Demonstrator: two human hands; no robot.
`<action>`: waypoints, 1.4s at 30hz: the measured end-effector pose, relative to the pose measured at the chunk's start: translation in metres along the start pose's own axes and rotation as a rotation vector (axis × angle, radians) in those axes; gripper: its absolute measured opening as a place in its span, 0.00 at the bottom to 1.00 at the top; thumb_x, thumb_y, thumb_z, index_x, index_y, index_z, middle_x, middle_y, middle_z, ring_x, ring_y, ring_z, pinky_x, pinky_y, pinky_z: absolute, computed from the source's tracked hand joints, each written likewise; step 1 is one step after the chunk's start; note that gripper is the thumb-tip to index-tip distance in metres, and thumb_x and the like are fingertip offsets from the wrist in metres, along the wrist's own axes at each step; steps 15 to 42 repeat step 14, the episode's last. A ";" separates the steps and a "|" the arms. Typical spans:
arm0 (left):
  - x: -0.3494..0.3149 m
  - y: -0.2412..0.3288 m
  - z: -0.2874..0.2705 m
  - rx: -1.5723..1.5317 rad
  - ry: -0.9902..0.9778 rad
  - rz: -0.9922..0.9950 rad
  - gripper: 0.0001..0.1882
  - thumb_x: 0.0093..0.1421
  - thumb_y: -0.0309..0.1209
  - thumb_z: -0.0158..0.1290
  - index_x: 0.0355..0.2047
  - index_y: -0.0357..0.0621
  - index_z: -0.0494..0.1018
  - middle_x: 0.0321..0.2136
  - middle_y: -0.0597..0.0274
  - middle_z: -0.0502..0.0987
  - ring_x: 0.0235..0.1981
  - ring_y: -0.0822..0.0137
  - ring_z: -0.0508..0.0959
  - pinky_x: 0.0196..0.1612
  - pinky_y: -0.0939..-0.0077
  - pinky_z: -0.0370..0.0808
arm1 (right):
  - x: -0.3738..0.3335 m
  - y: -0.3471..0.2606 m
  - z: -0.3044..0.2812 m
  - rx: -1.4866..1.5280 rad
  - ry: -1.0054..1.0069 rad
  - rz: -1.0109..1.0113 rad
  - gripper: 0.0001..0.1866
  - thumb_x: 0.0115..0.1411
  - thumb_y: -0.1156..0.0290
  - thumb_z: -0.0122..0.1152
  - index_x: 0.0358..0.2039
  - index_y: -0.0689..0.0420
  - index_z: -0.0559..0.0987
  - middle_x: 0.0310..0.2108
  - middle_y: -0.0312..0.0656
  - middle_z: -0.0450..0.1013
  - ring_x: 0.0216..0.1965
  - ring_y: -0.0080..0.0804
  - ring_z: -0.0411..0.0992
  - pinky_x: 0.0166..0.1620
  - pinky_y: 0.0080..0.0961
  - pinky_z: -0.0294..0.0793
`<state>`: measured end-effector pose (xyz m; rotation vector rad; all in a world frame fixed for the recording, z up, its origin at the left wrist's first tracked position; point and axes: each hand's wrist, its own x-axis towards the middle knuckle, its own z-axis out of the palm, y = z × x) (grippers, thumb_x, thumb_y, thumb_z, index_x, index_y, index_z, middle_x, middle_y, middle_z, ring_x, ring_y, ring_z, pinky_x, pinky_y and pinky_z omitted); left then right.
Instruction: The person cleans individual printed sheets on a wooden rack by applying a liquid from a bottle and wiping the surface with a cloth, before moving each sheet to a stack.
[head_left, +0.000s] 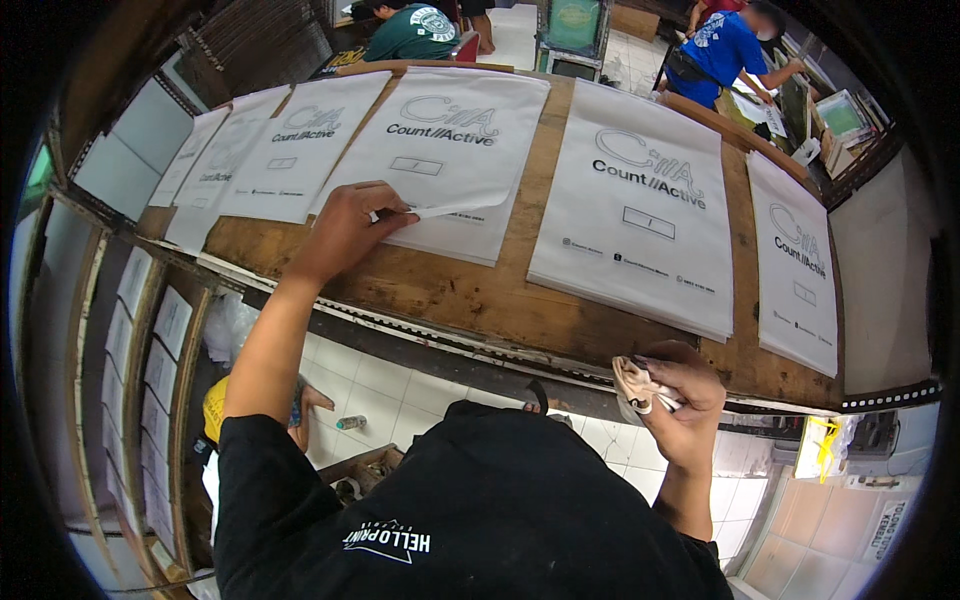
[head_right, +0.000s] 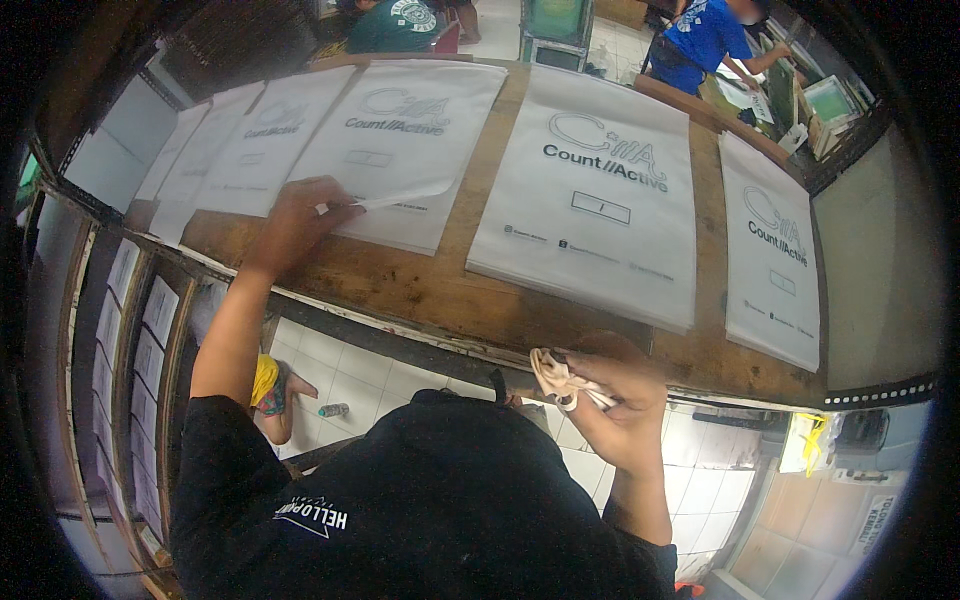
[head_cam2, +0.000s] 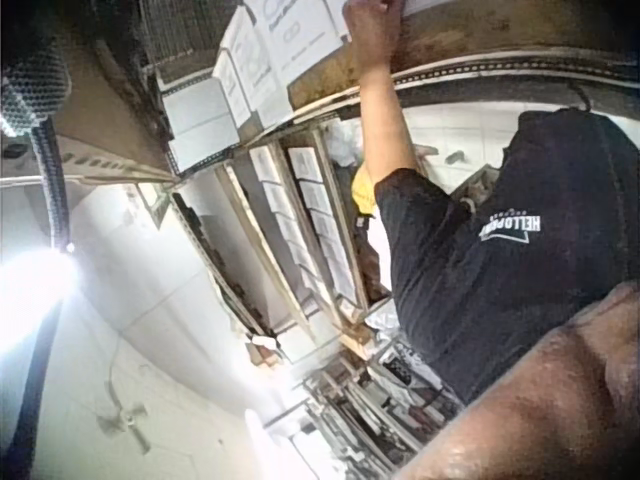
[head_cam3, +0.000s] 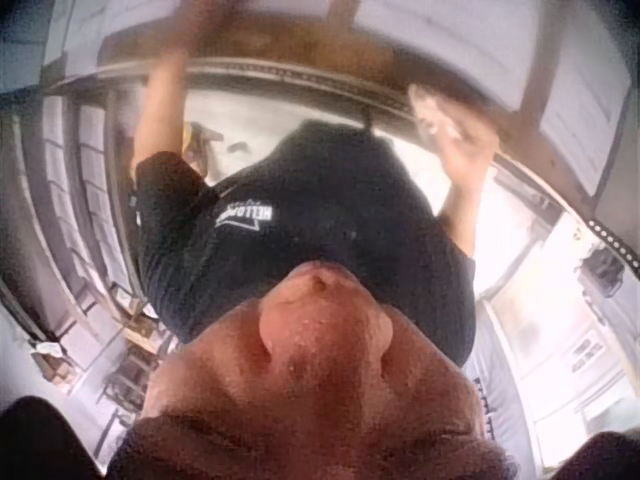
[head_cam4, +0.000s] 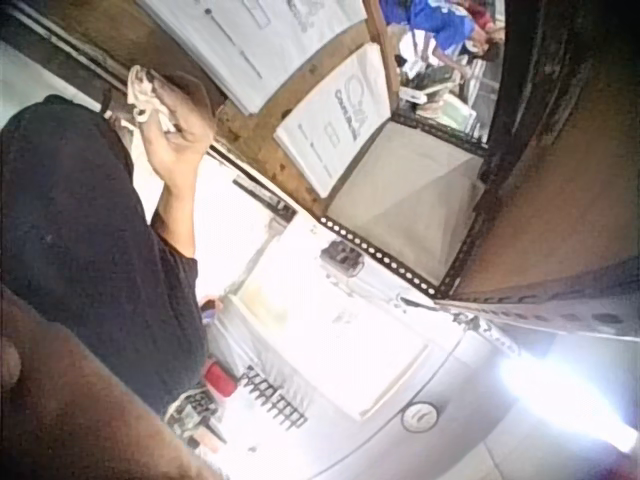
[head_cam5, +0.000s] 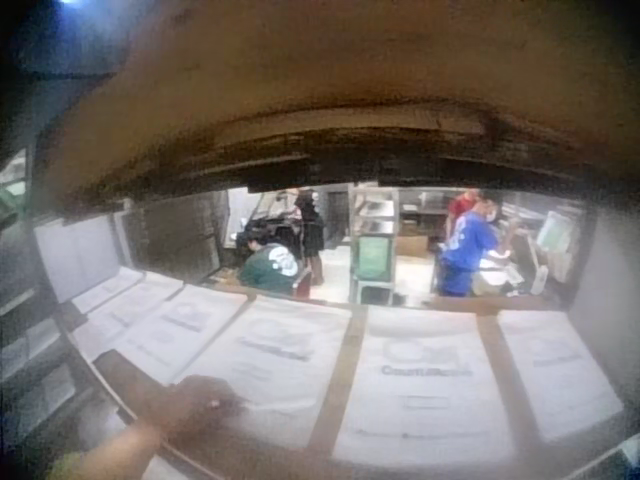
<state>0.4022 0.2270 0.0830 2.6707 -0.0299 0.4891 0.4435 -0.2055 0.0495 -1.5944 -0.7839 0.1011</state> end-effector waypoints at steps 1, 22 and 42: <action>0.002 -0.003 0.001 -0.026 0.006 -0.011 0.10 0.58 0.30 0.66 0.28 0.35 0.79 0.26 0.54 0.80 0.27 0.55 0.80 0.32 0.66 0.75 | 0.001 -0.002 0.002 -0.003 0.005 0.015 0.18 0.53 0.68 0.76 0.42 0.61 0.84 0.42 0.52 0.80 0.47 0.42 0.77 0.49 0.34 0.75; 0.011 -0.050 0.016 -0.548 -0.082 -0.113 0.12 0.68 0.34 0.59 0.33 0.37 0.82 0.26 0.62 0.82 0.25 0.72 0.74 0.32 0.76 0.72 | 0.002 -0.007 0.032 -0.045 0.118 -0.027 0.16 0.52 0.69 0.75 0.41 0.60 0.86 0.39 0.47 0.82 0.41 0.37 0.80 0.44 0.30 0.76; 0.011 -0.050 0.016 -0.548 -0.082 -0.113 0.12 0.68 0.34 0.59 0.33 0.37 0.82 0.26 0.62 0.82 0.25 0.72 0.74 0.32 0.76 0.72 | 0.002 -0.007 0.032 -0.045 0.118 -0.027 0.16 0.52 0.69 0.75 0.41 0.60 0.86 0.39 0.47 0.82 0.41 0.37 0.80 0.44 0.30 0.76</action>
